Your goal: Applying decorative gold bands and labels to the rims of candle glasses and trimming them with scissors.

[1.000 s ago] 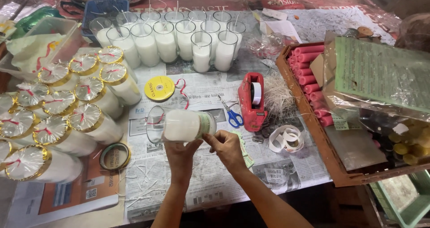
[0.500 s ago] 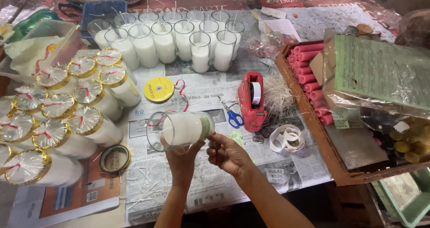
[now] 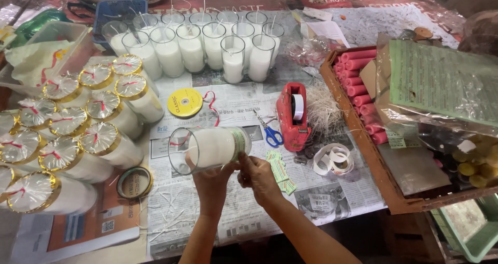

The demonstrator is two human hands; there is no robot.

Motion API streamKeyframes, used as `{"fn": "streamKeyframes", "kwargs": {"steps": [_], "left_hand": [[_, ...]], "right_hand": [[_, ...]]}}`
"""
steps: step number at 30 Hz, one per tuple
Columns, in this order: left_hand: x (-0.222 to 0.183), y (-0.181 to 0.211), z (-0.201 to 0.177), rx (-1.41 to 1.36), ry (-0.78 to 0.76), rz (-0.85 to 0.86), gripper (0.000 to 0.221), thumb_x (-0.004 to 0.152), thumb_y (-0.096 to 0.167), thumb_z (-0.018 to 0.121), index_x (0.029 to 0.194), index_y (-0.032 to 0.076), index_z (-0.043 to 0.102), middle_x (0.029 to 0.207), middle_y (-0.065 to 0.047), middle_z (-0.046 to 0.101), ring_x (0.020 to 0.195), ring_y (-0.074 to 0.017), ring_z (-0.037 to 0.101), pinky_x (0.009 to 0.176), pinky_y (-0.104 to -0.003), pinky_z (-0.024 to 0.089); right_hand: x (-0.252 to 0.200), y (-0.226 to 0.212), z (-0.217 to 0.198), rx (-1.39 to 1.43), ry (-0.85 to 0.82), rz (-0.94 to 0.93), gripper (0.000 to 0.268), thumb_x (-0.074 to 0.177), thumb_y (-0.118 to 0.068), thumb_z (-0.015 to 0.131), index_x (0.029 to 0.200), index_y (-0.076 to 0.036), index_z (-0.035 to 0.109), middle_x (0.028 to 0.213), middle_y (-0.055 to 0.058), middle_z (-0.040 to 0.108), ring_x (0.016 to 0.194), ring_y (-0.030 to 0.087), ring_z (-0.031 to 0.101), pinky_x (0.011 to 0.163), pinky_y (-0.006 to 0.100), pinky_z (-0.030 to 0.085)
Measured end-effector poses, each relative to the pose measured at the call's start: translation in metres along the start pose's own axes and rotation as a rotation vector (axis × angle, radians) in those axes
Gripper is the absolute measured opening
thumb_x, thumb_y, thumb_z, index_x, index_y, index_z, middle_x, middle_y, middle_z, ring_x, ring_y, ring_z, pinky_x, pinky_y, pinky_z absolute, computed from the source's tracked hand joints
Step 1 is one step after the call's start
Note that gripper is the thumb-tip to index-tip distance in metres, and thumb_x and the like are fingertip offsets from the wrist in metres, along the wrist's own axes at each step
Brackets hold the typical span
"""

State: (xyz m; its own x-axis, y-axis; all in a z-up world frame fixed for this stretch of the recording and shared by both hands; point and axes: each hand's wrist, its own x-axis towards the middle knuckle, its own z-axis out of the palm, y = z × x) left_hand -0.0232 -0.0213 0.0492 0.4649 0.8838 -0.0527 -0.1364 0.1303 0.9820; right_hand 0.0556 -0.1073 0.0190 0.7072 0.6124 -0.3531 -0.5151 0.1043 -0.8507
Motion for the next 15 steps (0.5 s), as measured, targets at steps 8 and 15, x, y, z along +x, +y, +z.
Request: {"fn": "streamKeyframes", "kwargs": {"steps": [8, 15], "left_hand": [[-0.003, -0.006, 0.003, -0.309, -0.085, 0.052, 0.098, 0.075, 0.035, 0.077, 0.152, 0.010, 0.023, 0.142, -0.018, 0.051, 0.125, -0.0293, 0.055, 0.096, -0.041, 0.053], [0.043, -0.047, -0.006, -0.054, -0.111, 0.043, 0.091, 0.068, 0.018, 0.095, 0.144, 0.008, 0.046, 0.127, -0.013, 0.064, 0.117, -0.0254, 0.060, 0.103, -0.053, 0.053]], "right_hand": [[-0.009, 0.005, 0.011, -0.364, 0.141, -0.340, 0.039, 0.082, -0.034, 0.084, 0.067, -0.005, 0.063, 0.058, 0.002, 0.058, 0.055, 0.012, 0.051, 0.052, 0.029, 0.046], [0.024, 0.041, -0.024, -0.994, -0.074, -0.472, 0.019, 0.087, -0.030, 0.077, 0.093, -0.013, 0.076, 0.079, 0.015, 0.074, 0.078, 0.034, 0.074, 0.067, 0.045, 0.058]]}}
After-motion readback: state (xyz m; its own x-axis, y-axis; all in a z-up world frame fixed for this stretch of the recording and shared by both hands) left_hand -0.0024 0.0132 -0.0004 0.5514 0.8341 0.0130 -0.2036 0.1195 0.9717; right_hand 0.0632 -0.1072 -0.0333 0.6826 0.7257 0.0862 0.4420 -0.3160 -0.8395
